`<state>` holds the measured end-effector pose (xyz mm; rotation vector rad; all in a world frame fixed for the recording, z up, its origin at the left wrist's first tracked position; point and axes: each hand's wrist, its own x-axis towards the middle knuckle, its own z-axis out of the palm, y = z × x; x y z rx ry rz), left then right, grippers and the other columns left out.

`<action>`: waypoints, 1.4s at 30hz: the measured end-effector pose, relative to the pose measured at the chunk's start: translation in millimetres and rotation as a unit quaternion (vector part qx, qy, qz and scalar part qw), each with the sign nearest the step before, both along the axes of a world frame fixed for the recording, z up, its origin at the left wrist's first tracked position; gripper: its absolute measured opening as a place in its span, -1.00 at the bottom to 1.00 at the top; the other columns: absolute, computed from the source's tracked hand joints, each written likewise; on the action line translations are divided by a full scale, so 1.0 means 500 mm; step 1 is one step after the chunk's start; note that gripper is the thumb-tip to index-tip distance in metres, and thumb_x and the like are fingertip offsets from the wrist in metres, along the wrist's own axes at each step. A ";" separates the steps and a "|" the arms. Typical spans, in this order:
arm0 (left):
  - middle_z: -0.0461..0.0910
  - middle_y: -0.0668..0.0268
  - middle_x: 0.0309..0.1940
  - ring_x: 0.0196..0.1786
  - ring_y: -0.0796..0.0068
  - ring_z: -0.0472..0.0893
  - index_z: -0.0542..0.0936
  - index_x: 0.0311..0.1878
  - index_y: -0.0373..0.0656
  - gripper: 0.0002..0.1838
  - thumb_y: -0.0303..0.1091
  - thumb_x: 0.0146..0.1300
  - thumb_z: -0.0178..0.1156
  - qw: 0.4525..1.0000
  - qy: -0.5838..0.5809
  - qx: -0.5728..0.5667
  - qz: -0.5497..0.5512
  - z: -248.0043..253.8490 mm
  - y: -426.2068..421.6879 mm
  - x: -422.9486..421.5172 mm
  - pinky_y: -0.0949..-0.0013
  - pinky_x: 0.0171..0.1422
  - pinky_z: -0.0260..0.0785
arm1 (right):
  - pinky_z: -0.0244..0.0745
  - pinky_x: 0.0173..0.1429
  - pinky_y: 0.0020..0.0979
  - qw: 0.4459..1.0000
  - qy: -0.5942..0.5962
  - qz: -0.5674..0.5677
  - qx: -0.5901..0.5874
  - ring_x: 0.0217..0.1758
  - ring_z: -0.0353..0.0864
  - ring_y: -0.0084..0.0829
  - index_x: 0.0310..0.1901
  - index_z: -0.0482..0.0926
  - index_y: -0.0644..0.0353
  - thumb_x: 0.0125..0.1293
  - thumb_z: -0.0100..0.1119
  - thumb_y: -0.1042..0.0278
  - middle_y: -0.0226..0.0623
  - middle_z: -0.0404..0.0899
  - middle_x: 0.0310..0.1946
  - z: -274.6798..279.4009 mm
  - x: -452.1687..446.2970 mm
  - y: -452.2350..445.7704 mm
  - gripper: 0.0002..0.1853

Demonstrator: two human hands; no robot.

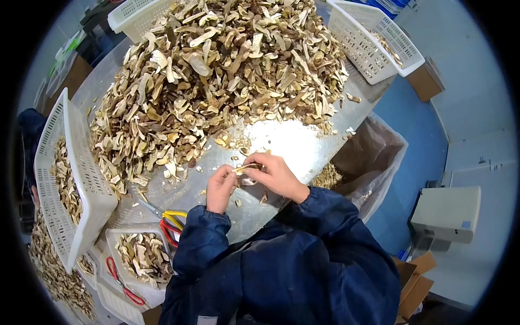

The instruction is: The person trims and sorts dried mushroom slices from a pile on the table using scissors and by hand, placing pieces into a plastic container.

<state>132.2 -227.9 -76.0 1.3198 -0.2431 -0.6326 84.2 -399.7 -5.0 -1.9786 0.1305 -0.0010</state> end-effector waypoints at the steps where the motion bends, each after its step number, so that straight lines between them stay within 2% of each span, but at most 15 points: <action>1: 0.42 0.48 -0.60 -0.54 0.75 0.30 0.49 -0.37 -0.23 -0.85 -0.40 0.32 0.09 0.999 -0.043 0.020 0.006 -0.005 -0.002 -0.003 0.56 -0.47 0.12 | 0.41 -0.30 -0.48 1.000 0.007 0.007 0.016 -0.42 0.53 -0.48 -0.26 0.57 0.32 0.18 0.17 0.34 -0.23 0.59 -0.41 -0.008 0.000 0.001 -0.79; 4: 0.42 0.46 -0.63 -0.52 0.73 0.33 0.51 -0.38 -0.26 -0.85 -0.40 0.28 0.13 0.992 -0.107 0.064 -0.011 -0.001 -0.002 -0.005 0.54 -0.44 0.17 | 0.37 -0.34 -0.51 0.999 0.037 0.017 0.025 -0.47 0.47 -0.57 -0.32 0.56 0.33 0.17 0.15 0.37 -0.30 0.55 -0.52 -0.014 0.000 0.002 -0.83; 7: 0.44 0.50 -0.55 -0.48 0.77 0.31 0.49 -0.38 -0.21 -0.81 -0.35 0.35 0.05 0.992 -0.090 0.065 -0.066 0.027 -0.003 -0.005 0.61 -0.41 0.14 | 0.33 -0.37 -0.54 0.998 0.038 0.017 0.051 -0.48 0.41 -0.65 -0.34 0.56 0.32 0.17 0.15 0.39 -0.39 0.51 -0.57 -0.031 -0.003 0.007 -0.85; 13: 0.40 0.48 -0.62 -0.55 0.73 0.28 0.51 -0.39 -0.21 -0.75 -0.25 0.36 0.09 0.995 0.032 0.028 -0.094 0.013 0.003 0.000 0.56 -0.47 0.11 | 0.28 -0.38 -0.62 0.978 0.109 0.035 0.177 -0.48 0.38 -0.72 -0.34 0.54 0.28 0.22 0.13 0.39 -0.50 0.49 -0.56 -0.042 -0.004 0.000 -0.87; 16: 0.37 0.49 -0.60 -0.58 0.74 0.23 0.49 -0.36 -0.20 -0.74 -0.23 0.39 0.05 0.987 0.104 -0.034 -0.116 0.014 0.004 0.001 0.60 -0.51 0.04 | 0.27 -0.39 -0.64 0.954 0.164 0.055 0.247 -0.47 0.39 -0.72 -0.33 0.54 0.26 0.25 0.11 0.39 -0.51 0.50 -0.55 -0.031 0.001 -0.008 -0.88; 20: 0.34 0.45 -0.60 -0.62 0.72 0.21 0.45 -0.34 -0.19 -0.75 -0.23 0.41 -0.01 0.951 0.209 -0.189 -0.127 0.009 0.017 0.005 0.62 -0.55 0.01 | 0.34 -0.33 -0.61 0.922 0.183 0.054 0.336 -0.45 0.44 -0.68 -0.31 0.57 0.29 0.28 0.09 0.43 -0.51 0.50 -0.52 -0.023 0.005 -0.013 -0.88; 23: 0.36 0.39 -0.58 -0.63 0.70 0.24 0.44 -0.35 -0.20 -0.79 -0.31 0.38 -0.06 0.932 0.228 -0.254 -0.125 0.001 0.024 0.014 0.62 -0.59 0.00 | 0.41 -0.28 -0.55 0.982 0.113 0.089 0.126 -0.44 0.52 -0.58 -0.23 0.61 0.32 0.30 0.08 0.39 -0.38 0.60 -0.48 -0.026 0.019 -0.035 -0.82; 25: 0.35 0.37 -0.55 -0.65 0.71 0.21 0.41 -0.34 -0.20 -0.81 -0.30 0.34 -0.04 0.939 0.231 -0.236 -0.095 0.007 0.022 0.014 0.63 -0.62 -0.03 | 0.46 -0.23 -0.45 0.998 0.049 0.035 -0.032 -0.42 0.56 -0.42 -0.21 0.62 0.35 0.29 0.06 0.36 -0.23 0.63 -0.45 -0.029 0.033 -0.053 -0.77; 27: 0.36 0.33 -0.51 -0.64 0.72 0.23 0.41 -0.30 -0.22 -0.84 -0.33 0.30 -0.04 0.941 0.242 -0.225 -0.077 0.013 0.023 0.015 0.66 -0.63 -0.03 | 0.49 -0.19 -0.33 0.987 0.019 -0.046 -0.156 -0.39 0.62 -0.18 -0.11 0.60 0.34 0.25 0.04 0.34 -0.02 0.62 -0.42 -0.027 0.064 -0.093 -0.72; 29: 0.39 0.35 -0.49 -0.60 0.69 0.26 0.44 -0.28 -0.23 -0.85 -0.36 0.29 -0.04 0.933 0.242 -0.247 -0.101 -0.002 0.024 0.018 0.64 -0.61 -0.03 | 0.49 -0.22 -0.15 0.947 -0.054 -0.180 -0.259 -0.34 0.62 0.01 0.03 0.49 0.32 0.21 0.01 0.45 0.07 0.59 -0.45 -0.033 0.103 -0.138 -0.66; 32: 0.41 0.37 -0.44 -0.54 0.68 0.28 0.46 -0.23 -0.25 -0.85 -0.38 0.29 -0.04 0.928 0.242 -0.261 -0.111 -0.004 0.025 0.022 0.63 -0.59 -0.03 | 0.45 -0.21 -0.05 0.911 -0.031 -0.209 -0.353 -0.34 0.59 0.10 0.05 0.45 0.31 0.18 0.05 0.48 0.12 0.58 -0.45 -0.042 0.146 -0.177 -0.63; 35: 0.35 0.38 -0.44 -0.48 0.67 0.27 0.42 -0.23 -0.22 -0.87 -0.36 0.29 -0.03 0.927 0.262 -0.256 -0.079 0.007 0.021 0.018 0.65 -0.58 -0.03 | 0.47 -0.21 -0.08 0.904 0.014 -0.179 -0.387 -0.35 0.59 0.08 0.05 0.47 0.31 0.17 0.02 0.49 0.11 0.59 -0.44 -0.045 0.158 -0.165 -0.63; 38: 0.36 0.39 -0.39 -0.45 0.68 0.28 0.43 -0.11 -0.26 -0.81 -0.38 0.30 -0.03 0.911 0.297 -0.284 -0.038 -0.008 0.022 0.019 0.65 -0.56 -0.03 | 0.50 -0.23 -0.19 0.964 0.066 -0.046 -0.252 -0.39 0.62 -0.03 0.07 0.49 0.30 0.16 -0.01 0.50 0.05 0.59 -0.47 -0.027 0.126 -0.165 -0.61; 39: 0.38 0.38 -0.37 -0.44 0.68 0.29 0.45 -0.04 -0.28 -0.77 -0.40 0.30 -0.04 0.903 0.310 -0.298 -0.026 -0.008 0.022 0.021 0.65 -0.55 -0.02 | 0.50 -0.29 -0.34 0.981 0.115 -0.044 -0.149 -0.47 0.63 -0.26 0.10 0.50 0.27 0.14 -0.06 0.51 -0.09 0.60 -0.52 -0.020 0.112 -0.160 -0.57; 42: 0.36 0.40 -0.39 -0.45 0.69 0.26 0.38 0.18 -0.33 -0.61 -0.44 0.29 -0.04 0.935 0.290 -0.206 -0.013 0.015 0.017 0.028 0.65 -0.55 -0.03 | 0.40 -0.51 -0.53 0.989 0.030 -0.102 -0.106 -0.64 0.51 -0.58 0.15 0.48 0.26 0.16 -0.08 0.53 -0.33 0.61 -0.54 -0.038 0.074 -0.162 -0.54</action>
